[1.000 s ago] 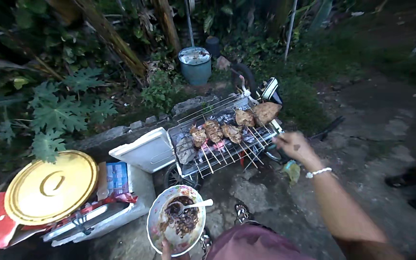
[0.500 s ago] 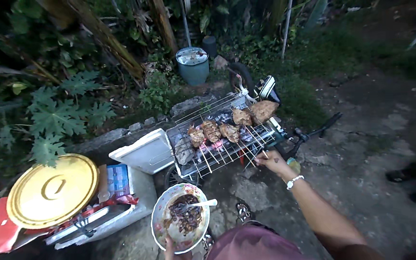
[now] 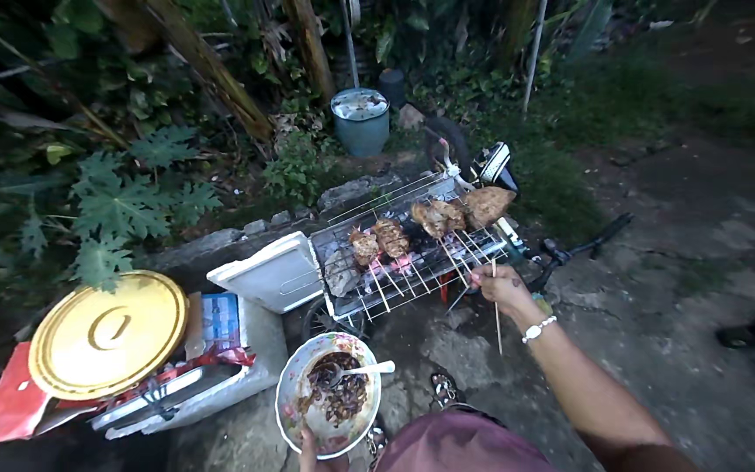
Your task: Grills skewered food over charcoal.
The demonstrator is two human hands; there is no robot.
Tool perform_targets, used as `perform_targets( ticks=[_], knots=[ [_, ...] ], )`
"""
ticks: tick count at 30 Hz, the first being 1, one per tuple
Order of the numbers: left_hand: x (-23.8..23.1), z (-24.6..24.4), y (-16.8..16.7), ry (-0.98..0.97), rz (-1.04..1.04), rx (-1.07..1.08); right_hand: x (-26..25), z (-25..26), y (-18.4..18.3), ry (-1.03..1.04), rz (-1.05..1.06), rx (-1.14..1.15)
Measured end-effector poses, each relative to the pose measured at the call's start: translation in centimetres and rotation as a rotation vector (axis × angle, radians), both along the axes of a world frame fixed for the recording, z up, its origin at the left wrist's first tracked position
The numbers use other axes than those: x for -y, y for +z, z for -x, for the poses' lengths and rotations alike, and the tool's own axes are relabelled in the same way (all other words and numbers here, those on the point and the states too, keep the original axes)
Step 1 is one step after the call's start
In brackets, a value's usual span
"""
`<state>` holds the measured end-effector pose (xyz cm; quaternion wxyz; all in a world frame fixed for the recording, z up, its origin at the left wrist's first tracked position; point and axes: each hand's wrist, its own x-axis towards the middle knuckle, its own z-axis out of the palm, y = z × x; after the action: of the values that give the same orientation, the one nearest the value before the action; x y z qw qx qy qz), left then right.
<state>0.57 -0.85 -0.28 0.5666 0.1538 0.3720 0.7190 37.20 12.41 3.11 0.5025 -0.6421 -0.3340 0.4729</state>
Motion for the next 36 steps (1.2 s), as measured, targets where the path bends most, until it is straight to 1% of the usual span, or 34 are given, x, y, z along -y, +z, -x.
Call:
perform_targets(
  ticks=[2, 7, 11, 13, 15, 18, 19, 21, 24, 27, 31, 36],
  knots=[
    [0.0, -0.1, 0.0, 0.016, -0.012, 0.007, -0.8, 0.1, 0.4, -0.007, -0.001, 0.035],
    [-0.1, -0.4, 0.6, 0.022, 0.001, 0.007, -2.8, -0.2, 0.8, 0.012, -0.012, 0.216],
    [0.0, -0.3, 0.4, 0.016, -0.017, 0.0, -3.8, 0.5, 0.8, 0.047, 0.05, 0.332],
    [0.0, -0.2, 0.2, 0.012, -0.028, 0.008, -4.3, 0.7, 0.5, 0.079, 0.113, 0.382],
    [0.0, -0.1, 0.3, 0.007, -0.02, 0.007, -4.4, 0.8, 0.5, 0.131, 0.165, 0.485],
    [0.1, -0.1, 0.4, 0.001, 0.022, -0.052, -4.0, 0.9, 1.4, 0.204, 0.212, 0.697],
    [0.2, -0.1, 0.3, 0.008, 0.035, -0.055, -3.7, 1.0, 1.8, 0.21, 0.226, 0.758],
    [0.3, 0.0, 0.2, 0.019, 0.044, -0.044, -3.0, 1.0, 2.0, 0.15, 0.198, 0.826],
    [0.2, -0.1, 0.3, 0.022, 0.033, -0.03, -2.0, -0.1, 1.5, -0.01, 0.125, 0.848],
    [0.1, -0.2, 0.3, 0.035, 0.016, -0.023, -1.5, -1.9, 1.0, -0.091, 0.177, 0.853],
    [0.0, -0.4, 0.4, 0.058, -0.006, 0.0, -1.5, -3.4, 0.6, -0.058, 0.223, 0.842],
    [-0.2, -0.5, 0.3, 0.039, -0.006, 0.005, -2.3, -2.7, 0.3, 0.063, 0.262, 0.865]
  ],
)
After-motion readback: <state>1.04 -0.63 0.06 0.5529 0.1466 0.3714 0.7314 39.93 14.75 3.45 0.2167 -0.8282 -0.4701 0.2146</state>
